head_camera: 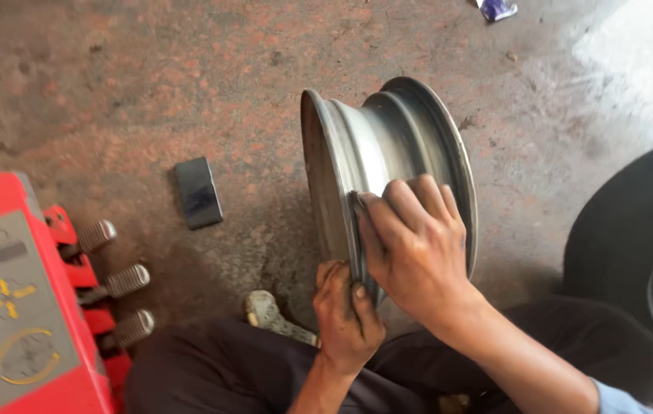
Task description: The person rubs a metal wheel rim with a piece of sandpaper and later places it onto a tire on the floor.
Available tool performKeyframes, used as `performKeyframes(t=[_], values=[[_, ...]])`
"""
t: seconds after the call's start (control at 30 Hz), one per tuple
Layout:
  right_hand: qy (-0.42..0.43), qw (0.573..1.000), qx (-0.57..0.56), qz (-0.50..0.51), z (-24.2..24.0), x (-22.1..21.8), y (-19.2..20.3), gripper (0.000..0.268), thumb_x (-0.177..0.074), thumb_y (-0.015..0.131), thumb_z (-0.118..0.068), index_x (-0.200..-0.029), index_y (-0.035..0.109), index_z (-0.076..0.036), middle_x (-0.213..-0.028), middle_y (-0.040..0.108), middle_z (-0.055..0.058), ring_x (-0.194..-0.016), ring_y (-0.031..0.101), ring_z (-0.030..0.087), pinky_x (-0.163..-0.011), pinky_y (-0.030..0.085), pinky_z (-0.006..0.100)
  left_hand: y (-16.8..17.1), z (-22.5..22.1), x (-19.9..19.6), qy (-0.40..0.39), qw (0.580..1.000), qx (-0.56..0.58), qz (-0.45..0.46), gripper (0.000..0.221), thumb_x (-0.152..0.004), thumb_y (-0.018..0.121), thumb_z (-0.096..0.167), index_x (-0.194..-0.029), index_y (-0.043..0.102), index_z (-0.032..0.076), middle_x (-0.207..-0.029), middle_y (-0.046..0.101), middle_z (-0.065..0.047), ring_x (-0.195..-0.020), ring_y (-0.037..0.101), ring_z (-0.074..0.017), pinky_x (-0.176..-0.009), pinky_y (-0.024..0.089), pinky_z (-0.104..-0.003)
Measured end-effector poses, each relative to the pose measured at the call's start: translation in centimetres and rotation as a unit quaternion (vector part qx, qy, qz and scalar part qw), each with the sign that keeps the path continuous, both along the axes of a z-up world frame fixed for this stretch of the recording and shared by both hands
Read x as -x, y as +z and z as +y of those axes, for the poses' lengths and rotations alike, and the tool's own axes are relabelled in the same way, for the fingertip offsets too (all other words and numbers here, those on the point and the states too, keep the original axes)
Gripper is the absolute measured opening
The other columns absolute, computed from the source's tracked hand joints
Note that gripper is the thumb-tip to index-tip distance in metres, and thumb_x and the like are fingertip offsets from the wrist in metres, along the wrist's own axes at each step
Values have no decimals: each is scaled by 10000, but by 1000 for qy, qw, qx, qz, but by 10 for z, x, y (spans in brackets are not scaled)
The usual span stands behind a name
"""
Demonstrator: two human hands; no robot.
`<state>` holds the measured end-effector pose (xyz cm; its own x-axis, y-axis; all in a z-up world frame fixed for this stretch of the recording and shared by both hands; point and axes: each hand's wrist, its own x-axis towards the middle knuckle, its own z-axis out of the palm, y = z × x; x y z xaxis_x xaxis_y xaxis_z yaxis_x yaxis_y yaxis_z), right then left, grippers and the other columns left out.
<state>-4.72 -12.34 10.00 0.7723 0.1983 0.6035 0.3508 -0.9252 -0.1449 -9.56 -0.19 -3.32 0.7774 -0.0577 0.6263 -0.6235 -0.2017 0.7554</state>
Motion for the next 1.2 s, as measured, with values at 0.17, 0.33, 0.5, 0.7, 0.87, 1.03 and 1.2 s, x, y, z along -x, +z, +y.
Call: performKeyframes(t=[0.17, 0.33, 0.5, 0.7, 0.87, 1.03, 1.2], values=[[-23, 991, -5, 135, -10, -133, -3, 200, -958, 682, -221, -916, 750, -38, -1025, 687, 163, -993, 625, 359, -845, 508, 499, 5, 7, 12, 14, 998, -25, 54, 293, -1068, 410, 157, -1119, 607, -54, -847, 641, -156, -855, 637, -341, -882, 506, -466], [-47, 994, -85, 43, 6, -143, 19, 266, -1084, 558, -215, -975, 686, -10, -1008, 641, 121, -903, 657, 318, -878, 515, 469, 15, -5, 18, 71, 995, -2, 63, 343, -1084, 395, 180, -1180, 598, -80, -1001, 667, -209, -962, 618, -352, -886, 489, -464], [-36, 904, -424, 46, 2, -3, 11, 214, -1149, 534, -214, -1134, 578, -5, -877, 614, 76, -691, 575, 159, -576, 435, 292, 28, -65, 45, 24, 956, 148, 250, 415, -1023, 423, 220, -1265, 507, -107, -978, 634, -227, -839, 635, -305, -773, 497, -447], [-120, 849, -514, 29, -37, 52, 26, 160, -1116, 529, -199, -1092, 558, -43, -857, 640, 45, -689, 638, 89, -588, 534, 262, 85, -32, 34, 59, 991, -23, 115, 193, -1003, 554, 166, -1020, 718, 65, -863, 731, -88, -759, 672, -224, -776, 499, -435], [-102, 872, -470, -89, -71, 36, -14, 183, -1170, 557, -198, -1115, 538, -24, -920, 670, 63, -747, 685, 113, -635, 588, 270, 115, 17, -98, 71, 988, -131, -38, 186, -1113, 545, 181, -1191, 652, 50, -1075, 703, -119, -1028, 645, -317, -945, 505, -461], [-139, 956, -224, -128, -156, -17, -23, 237, -1216, 597, -192, -1118, 639, 19, -996, 669, 105, -894, 641, 175, -772, 517, 323, 107, 0, -153, -72, 973, -221, -8, 299, -1103, 577, 339, -1169, 652, 57, -986, 720, -184, -961, 695, -361, -813, 540, -472], [70, 789, -603, -93, -198, -42, -10, 198, -1163, 662, -207, -1221, 628, -20, -992, 659, 58, -853, 625, 154, -757, 548, 328, 85, -36, -98, -53, 943, -250, 213, 361, -1017, 535, 406, -1096, 593, 59, -519, 619, -162, -433, 659, -339, -438, 507, -433]])
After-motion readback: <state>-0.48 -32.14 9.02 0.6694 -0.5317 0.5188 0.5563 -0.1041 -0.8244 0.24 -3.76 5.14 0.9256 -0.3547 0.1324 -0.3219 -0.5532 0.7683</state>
